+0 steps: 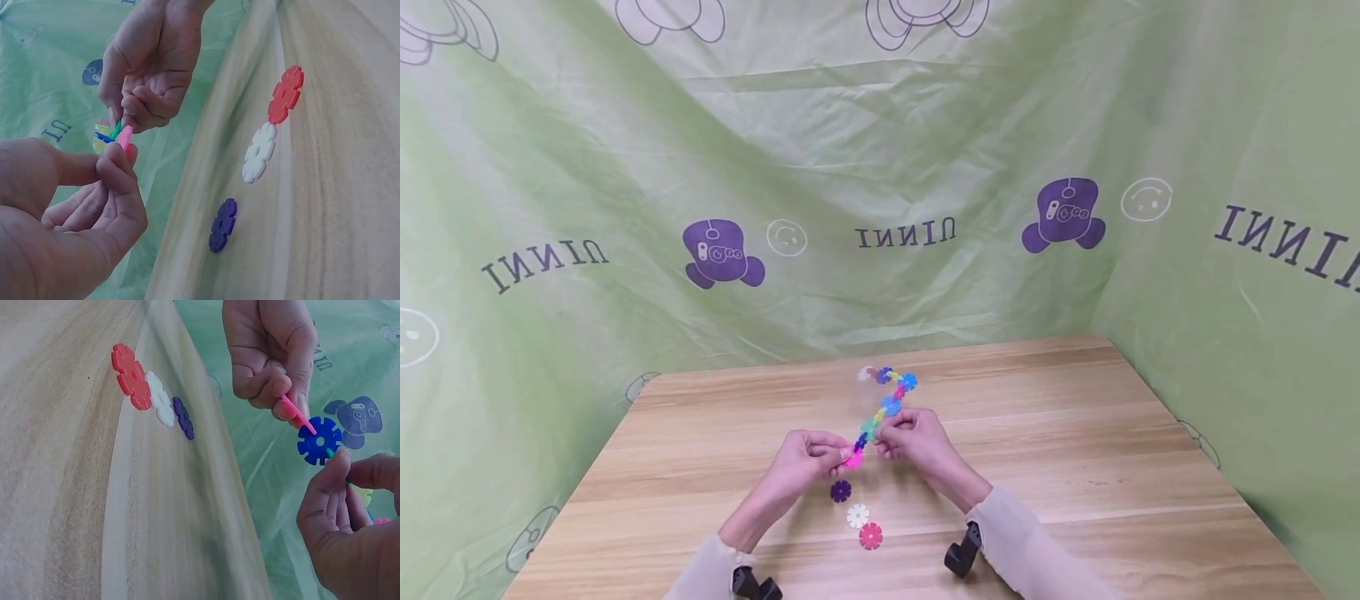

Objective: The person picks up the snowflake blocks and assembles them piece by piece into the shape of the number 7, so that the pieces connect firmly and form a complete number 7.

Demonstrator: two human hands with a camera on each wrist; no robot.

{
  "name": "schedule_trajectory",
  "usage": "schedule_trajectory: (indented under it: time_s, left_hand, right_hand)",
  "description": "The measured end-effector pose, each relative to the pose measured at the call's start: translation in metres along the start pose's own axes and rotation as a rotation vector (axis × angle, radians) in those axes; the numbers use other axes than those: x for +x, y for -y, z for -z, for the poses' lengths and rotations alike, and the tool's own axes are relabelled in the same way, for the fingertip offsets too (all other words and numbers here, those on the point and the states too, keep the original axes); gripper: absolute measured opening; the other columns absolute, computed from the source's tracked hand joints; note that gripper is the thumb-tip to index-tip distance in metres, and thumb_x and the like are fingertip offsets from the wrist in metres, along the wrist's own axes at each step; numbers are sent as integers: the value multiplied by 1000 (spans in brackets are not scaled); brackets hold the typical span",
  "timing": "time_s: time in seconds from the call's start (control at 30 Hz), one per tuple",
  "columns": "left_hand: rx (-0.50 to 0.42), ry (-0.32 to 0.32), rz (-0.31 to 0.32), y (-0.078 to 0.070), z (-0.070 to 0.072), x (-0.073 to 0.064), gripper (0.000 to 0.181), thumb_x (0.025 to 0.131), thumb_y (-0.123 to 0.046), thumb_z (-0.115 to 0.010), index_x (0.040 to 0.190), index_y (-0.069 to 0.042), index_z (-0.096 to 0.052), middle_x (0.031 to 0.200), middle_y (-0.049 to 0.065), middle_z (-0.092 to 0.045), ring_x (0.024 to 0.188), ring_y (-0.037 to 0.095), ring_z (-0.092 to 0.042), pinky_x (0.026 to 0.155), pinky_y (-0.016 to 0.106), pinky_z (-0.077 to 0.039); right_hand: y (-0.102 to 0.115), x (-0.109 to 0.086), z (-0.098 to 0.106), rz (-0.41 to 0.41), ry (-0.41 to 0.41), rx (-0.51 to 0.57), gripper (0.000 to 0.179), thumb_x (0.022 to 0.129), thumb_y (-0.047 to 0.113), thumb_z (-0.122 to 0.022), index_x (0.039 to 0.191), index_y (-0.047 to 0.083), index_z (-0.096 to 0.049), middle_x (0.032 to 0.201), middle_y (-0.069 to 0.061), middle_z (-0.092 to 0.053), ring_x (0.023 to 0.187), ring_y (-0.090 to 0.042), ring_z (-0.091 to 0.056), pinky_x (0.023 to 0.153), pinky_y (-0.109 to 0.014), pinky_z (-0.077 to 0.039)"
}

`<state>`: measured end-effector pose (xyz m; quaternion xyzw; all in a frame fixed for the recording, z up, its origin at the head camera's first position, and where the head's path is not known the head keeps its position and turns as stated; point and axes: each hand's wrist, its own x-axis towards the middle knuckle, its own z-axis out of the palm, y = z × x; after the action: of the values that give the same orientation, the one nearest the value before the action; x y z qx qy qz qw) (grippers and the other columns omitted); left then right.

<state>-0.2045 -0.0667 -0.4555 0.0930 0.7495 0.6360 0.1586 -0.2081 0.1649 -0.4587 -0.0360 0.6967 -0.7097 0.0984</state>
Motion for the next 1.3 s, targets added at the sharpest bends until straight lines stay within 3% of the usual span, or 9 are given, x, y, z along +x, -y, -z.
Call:
schedule_trajectory:
  time_s: [0.2, 0.47, 0.73, 0.9, 1.07, 1.17, 1.3]
  left_hand:
    - [11, -21, -16, -1, 0, 2, 21, 96, -9, -72, 113, 3, -75, 93, 13, -82, 74, 11, -71, 69, 21, -61]
    - [14, -44, -30, -3, -2, 2, 21, 98, -7, -69, 115, 4, -75, 100, 16, -82, 80, 15, -75, 75, 27, -63]
    - [6, -47, -42, 0, -7, 6, 22, 97, -9, -71, 115, 4, -74, 95, 13, -82, 80, 14, -74, 78, 31, -65]
    - [22, -34, -36, 2, -7, 8, 20, 97, -10, -71, 114, 1, -75, 94, 11, -82, 85, 22, -76, 81, 34, -65]
    - [148, 8, -76, 4, -2, 7, 24, 100, -22, -71, 114, -4, -75, 100, 17, -80, 92, 31, -77, 82, 35, -65]
    - [247, 30, -94, 8, 5, 5, 32, 102, -32, -69, 117, -5, -74, 102, 15, -80, 92, 28, -77, 81, 35, -65]
    - [298, 27, -80, 11, 14, 1, 41, 103, -41, -66, 121, -5, -73, 102, 13, -80, 91, 23, -76, 79, 37, -62]
  right_hand:
    - [-1, 1, 1, 13, 10, 13, 24, 97, 4, -65, 116, -12, -66, 97, -12, -77, 86, -19, -73, 82, -30, -65]
    - [-2, -2, -3, 14, 172, -5, 26, 97, 10, -71, 113, -10, -68, 95, -7, -80, 88, -20, -77, 85, -36, -66]
    - [-2, -4, -5, -8, 160, -33, 24, 96, 5, -71, 113, -11, -69, 98, -16, -80, 87, -21, -78, 83, -35, -66]
    - [-1, -5, -4, -11, 159, -56, 25, 96, 3, -70, 115, -12, -69, 104, -25, -78, 89, -24, -78, 81, -34, -66]
    - [-1, -5, -3, -4, 155, -71, 24, 96, 4, -69, 114, -12, -70, 105, -28, -77, 90, -26, -78, 81, -33, -66]
    - [-2, -4, -3, -2, 143, -79, 22, 96, 3, -69, 113, -10, -71, 105, -27, -78, 89, -24, -78, 81, -33, -66]
    - [-1, -3, -2, 0, 123, -85, 20, 95, 3, -69, 112, -9, -71, 105, -30, -76, 90, -26, -77, 81, -33, -66]
